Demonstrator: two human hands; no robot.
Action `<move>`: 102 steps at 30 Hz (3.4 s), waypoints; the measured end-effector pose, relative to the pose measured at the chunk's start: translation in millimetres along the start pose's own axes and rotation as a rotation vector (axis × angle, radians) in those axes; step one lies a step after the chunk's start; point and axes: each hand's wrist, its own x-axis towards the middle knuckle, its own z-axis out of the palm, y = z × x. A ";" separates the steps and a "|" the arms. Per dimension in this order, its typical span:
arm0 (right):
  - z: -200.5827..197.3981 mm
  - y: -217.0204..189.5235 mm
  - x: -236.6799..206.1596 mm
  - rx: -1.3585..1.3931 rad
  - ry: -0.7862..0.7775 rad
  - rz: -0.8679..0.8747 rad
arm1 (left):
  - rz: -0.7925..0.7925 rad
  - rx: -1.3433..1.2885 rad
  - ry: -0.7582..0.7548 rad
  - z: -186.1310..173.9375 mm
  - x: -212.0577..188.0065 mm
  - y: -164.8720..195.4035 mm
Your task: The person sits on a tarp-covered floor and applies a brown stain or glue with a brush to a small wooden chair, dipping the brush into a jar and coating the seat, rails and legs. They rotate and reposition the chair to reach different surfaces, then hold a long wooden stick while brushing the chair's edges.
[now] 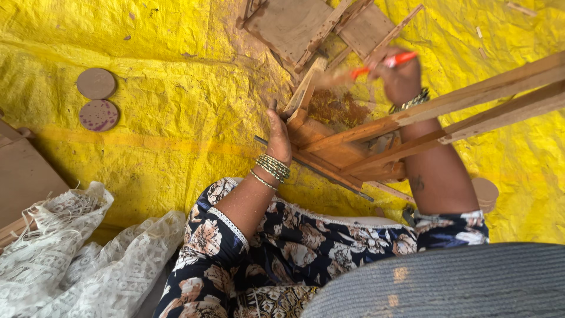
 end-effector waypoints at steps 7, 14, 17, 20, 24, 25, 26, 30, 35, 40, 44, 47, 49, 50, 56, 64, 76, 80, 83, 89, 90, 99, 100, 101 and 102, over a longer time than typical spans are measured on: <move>-2.1 -3.3 -14.6 0.099 -0.058 -0.157 | -0.038 -0.066 -0.012 1.3 2.8 -2.0; 16.3 -22.2 -17.3 -0.154 -0.019 -0.254 | -0.033 0.034 -0.017 -3.6 2.9 -1.1; 20.4 -31.0 -26.4 -0.190 -0.020 -0.354 | -0.012 0.000 -0.040 -1.5 3.7 -0.2; 24.7 -36.7 -36.3 -0.509 -0.145 -0.479 | -0.031 0.003 -0.026 0.8 2.1 0.6; 18.9 -48.1 -43.8 -0.630 -0.196 -0.585 | -0.039 0.075 -0.028 -1.2 1.5 5.2; 16.2 -51.3 -45.4 -0.623 -0.167 -0.560 | -0.042 0.076 -0.037 -1.1 2.7 6.5; 14.1 -54.2 -49.4 -0.615 -0.144 -0.533 | -0.045 0.073 -0.042 -0.8 2.5 7.0; 19.1 -53.9 -54.7 -0.580 -0.196 -0.547 | -0.041 0.070 -0.051 1.7 1.6 7.0; 28.5 -45.2 -59.2 -0.542 -0.260 -0.454 | -0.045 0.109 -0.042 -0.7 3.7 7.9; 18.0 -44.2 -67.3 -0.285 -0.198 -0.218 | -0.021 0.085 -0.047 0.3 4.4 2.6; 11.0 -45.9 -56.8 -0.373 -0.116 -0.262 | -0.021 0.082 -0.050 -0.4 5.6 1.2; 11.0 -50.6 -49.7 -0.483 -0.084 -0.400 | -0.040 0.044 -0.058 -0.7 5.8 1.7; 12.9 -54.5 -46.1 -0.562 -0.122 -0.487 | -0.029 0.016 -0.063 0.2 5.0 1.5; 13.2 -56.8 -44.5 -0.600 -0.160 -0.518 | -0.015 0.011 -0.069 0.7 5.0 1.4; 2.5 -68.6 -36.6 -0.560 -0.148 -0.432 | -0.016 0.054 -0.073 0.0 6.0 2.0; 18.0 -54.3 -25.4 -0.616 -0.281 -0.497 | -0.015 0.052 -0.077 0.8 5.5 5.8; 26.5 -63.1 -32.2 -0.596 -0.085 -0.380 | 0.003 0.055 -0.078 4.7 5.1 5.0; 23.8 -70.0 -44.1 -0.588 -0.033 -0.468 | 0.018 0.093 -0.060 5.5 5.7 4.2; 28.2 -69.4 -44.1 -0.583 -0.098 -0.451 | -0.008 0.107 -0.044 4.8 6.1 4.1; 26.7 -67.6 -36.7 -0.643 -0.017 -0.425 | -0.009 0.100 -0.066 3.4 4.8 5.5; 24.8 -67.0 -37.9 -0.615 0.000 -0.460 | 0.005 0.126 -0.063 3.8 4.4 5.3; 20.8 -36.5 -10.6 -0.190 0.276 -0.008 | -0.012 0.106 -0.075 3.4 4.6 5.6; 16.7 -36.0 -7.6 -0.120 0.287 -0.046 | -0.024 0.113 -0.073 3.2 4.3 5.6; 13.5 -35.7 -5.7 -0.051 0.300 -0.083 | -0.038 0.120 -0.073 2.8 4.0 5.6; 11.6 -35.4 -5.5 0.019 0.313 -0.121 | -0.050 0.128 -0.074 2.9 4.0 5.5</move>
